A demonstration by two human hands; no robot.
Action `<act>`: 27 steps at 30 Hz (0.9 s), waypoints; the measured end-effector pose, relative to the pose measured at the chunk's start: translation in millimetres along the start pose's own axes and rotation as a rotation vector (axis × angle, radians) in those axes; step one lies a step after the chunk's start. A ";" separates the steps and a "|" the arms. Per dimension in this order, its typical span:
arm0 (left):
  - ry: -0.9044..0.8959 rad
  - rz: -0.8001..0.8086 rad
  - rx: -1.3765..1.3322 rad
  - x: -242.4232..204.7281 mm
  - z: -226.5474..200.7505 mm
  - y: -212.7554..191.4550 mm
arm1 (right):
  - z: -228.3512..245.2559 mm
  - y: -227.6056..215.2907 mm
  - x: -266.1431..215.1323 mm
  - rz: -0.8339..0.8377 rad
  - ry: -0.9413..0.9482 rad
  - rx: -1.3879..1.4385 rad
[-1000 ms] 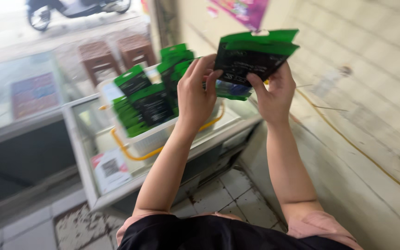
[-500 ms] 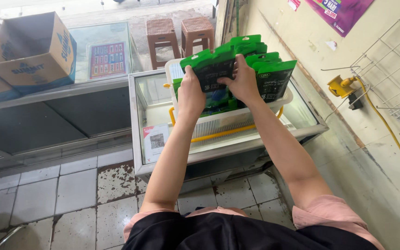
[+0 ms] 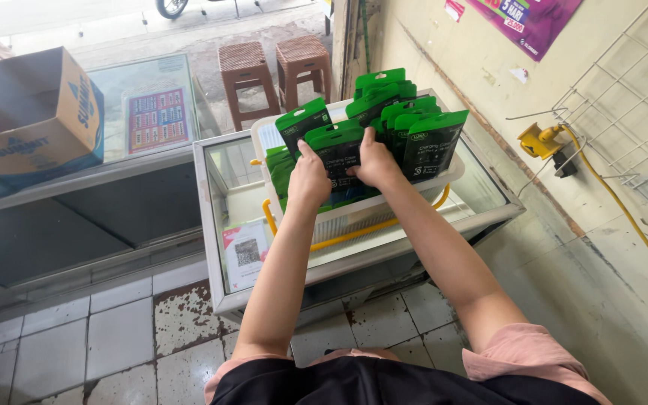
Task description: The person organizes packaged charging cables by removing them from a display rack and placing them into a cardboard box on a glass counter.
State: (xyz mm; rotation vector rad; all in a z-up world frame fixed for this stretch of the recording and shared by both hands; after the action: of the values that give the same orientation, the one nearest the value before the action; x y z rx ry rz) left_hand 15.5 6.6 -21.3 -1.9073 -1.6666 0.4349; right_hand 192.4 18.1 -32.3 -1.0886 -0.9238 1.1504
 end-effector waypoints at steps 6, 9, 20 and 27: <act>-0.107 0.079 0.031 -4.1 1.4 -0.4 | 3.8 1.9 -8.5 0.055 -0.003 -0.013; 0.207 -0.265 0.092 -21.7 -21.5 -15.5 | 10.2 -14.4 -27.6 -0.112 -0.087 0.092; 0.739 -0.124 -0.755 -92.7 -119.2 7.3 | -25.4 -81.6 -202.8 -0.805 0.015 0.750; 0.790 0.326 -0.928 -145.1 -177.9 107.5 | -117.6 -94.3 -306.7 -1.131 0.281 0.513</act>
State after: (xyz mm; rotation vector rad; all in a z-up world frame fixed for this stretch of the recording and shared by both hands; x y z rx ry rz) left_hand 179.4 -178.0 36.7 -2.4848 -1.0500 -1.0462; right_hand 269.9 -309.6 26.3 -0.1797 -0.7635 0.2322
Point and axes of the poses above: each hand's wrist, its own x-axis towards the middle knuckle, its own y-axis out of the palm, z = x × y, the point moved 1 cm from there along x, towards the middle knuckle, and after that the axes turned 12 degrees about -x, right-handed, at the moved point
